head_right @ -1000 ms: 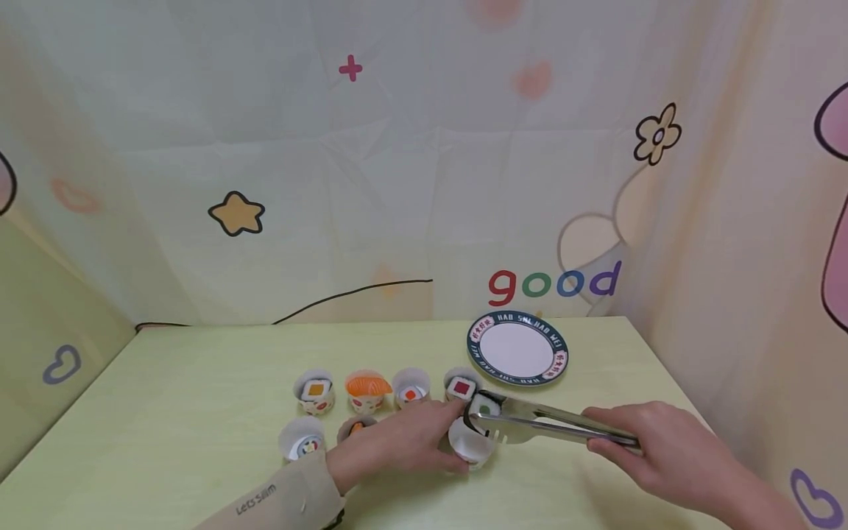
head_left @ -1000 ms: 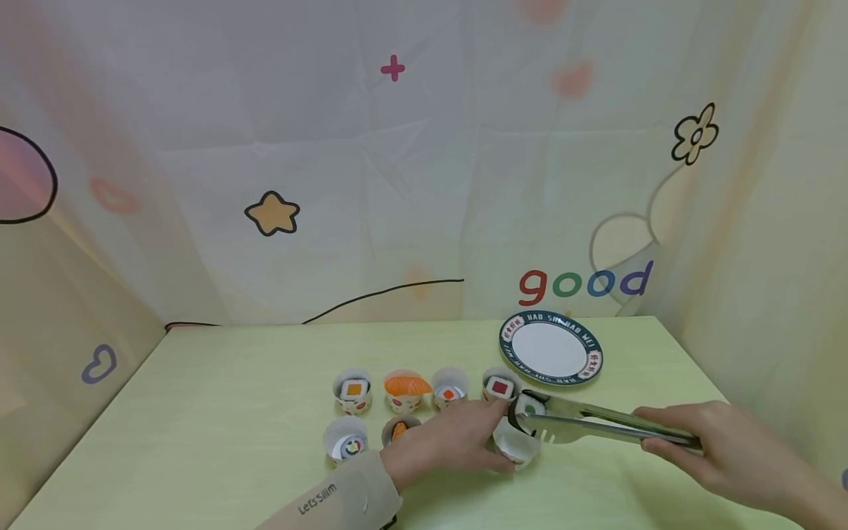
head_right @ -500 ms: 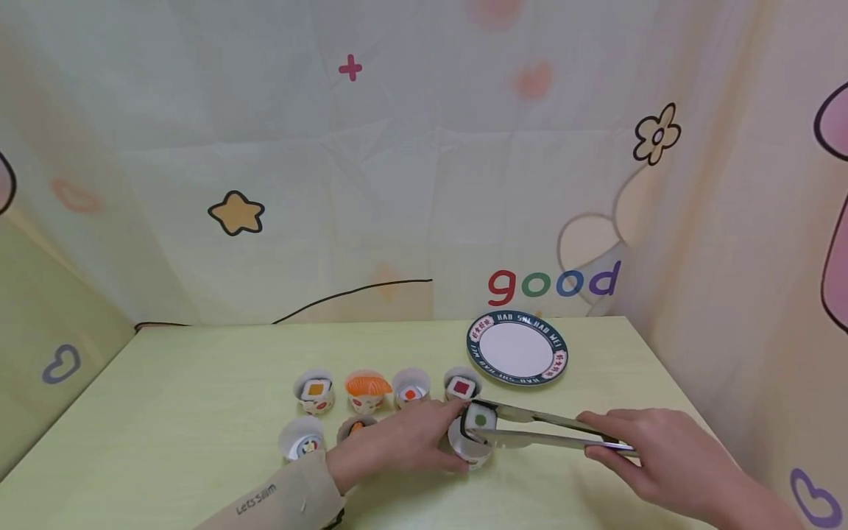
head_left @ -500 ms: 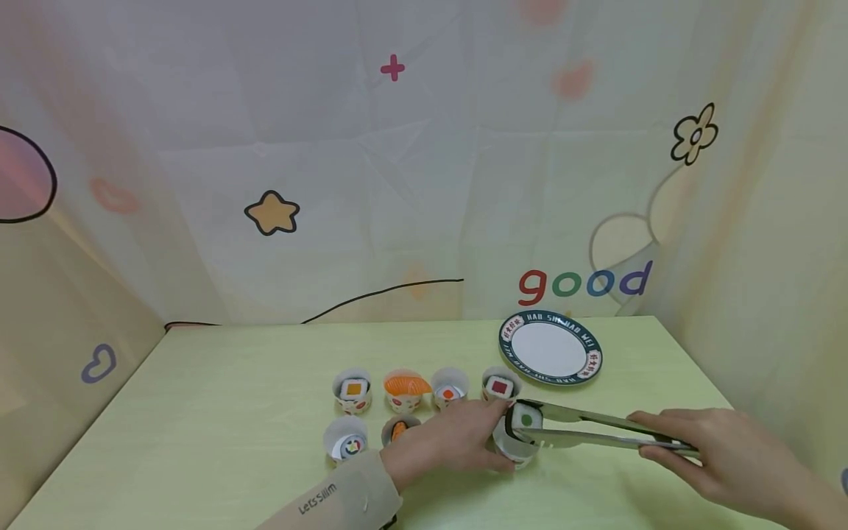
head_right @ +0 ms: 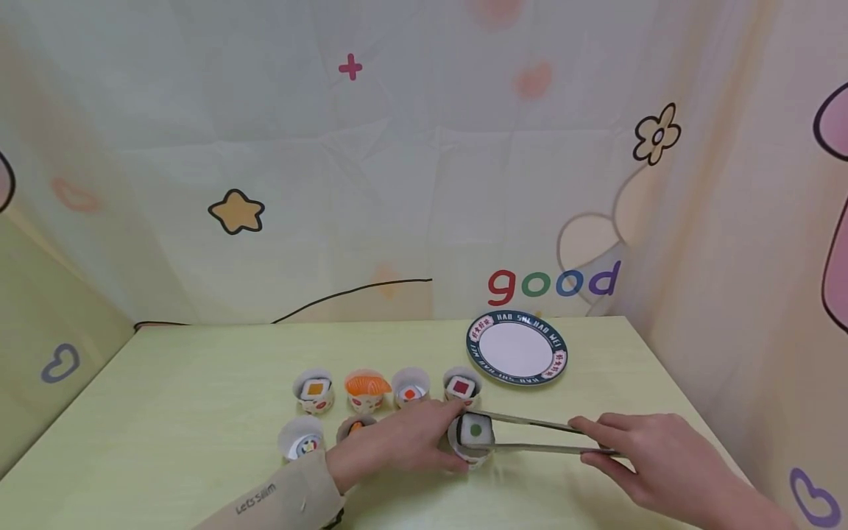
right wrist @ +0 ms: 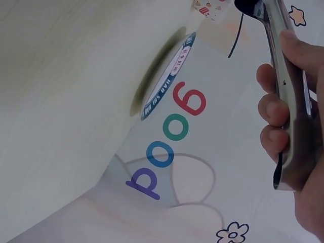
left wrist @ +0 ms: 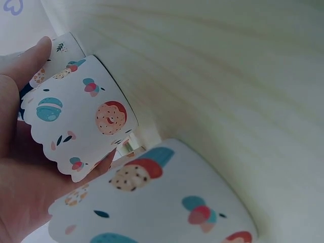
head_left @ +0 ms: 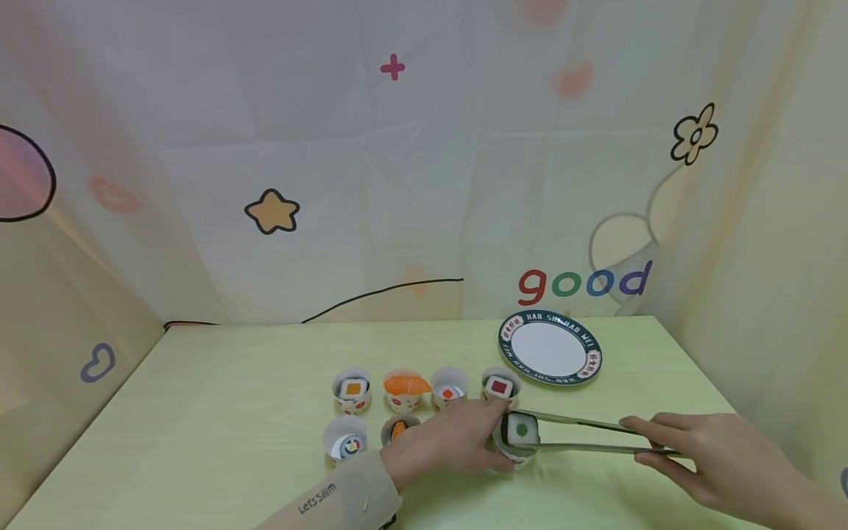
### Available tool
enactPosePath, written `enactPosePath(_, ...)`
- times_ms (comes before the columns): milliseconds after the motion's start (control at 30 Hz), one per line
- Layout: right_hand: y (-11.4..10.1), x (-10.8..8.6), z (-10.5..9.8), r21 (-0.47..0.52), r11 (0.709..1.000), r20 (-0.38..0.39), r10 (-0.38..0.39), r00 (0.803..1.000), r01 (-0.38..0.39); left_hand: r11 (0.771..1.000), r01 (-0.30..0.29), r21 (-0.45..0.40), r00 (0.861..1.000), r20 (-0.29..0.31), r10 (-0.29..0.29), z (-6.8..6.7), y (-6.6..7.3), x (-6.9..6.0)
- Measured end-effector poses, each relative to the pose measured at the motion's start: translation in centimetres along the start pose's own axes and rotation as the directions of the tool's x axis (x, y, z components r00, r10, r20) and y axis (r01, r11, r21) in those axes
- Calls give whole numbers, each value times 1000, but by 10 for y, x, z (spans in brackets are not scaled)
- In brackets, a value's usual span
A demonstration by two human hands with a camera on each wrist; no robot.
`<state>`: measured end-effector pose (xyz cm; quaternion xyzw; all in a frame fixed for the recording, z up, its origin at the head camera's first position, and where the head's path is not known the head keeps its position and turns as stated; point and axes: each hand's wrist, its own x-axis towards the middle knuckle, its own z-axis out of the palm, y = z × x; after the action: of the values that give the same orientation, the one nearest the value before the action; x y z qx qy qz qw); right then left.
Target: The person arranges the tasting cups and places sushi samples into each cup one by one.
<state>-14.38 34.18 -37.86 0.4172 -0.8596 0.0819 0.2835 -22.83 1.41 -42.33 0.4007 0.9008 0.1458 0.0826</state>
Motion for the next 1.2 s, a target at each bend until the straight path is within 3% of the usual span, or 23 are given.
enactPosePath(167,-2,0,2,-27,999,4,-30,1000,30,1000,-1,-4,1000,3,1,0,0,0)
enactPosePath(533,-4,1,2,-49,999,21,-15,1000,16,1000,-6,-8,1000,0,6,0,1,1)
enactPosePath(1033,-2,-2,4,-26,1000,40,13,999,-12,1000,-16,9,1000,-11,16,-1,1,-1)
enactPosePath(1200,-2,-1,4,-21,1000,18,-10,1000,10,1000,-9,-8,1000,-2,9,-2,1,-1)
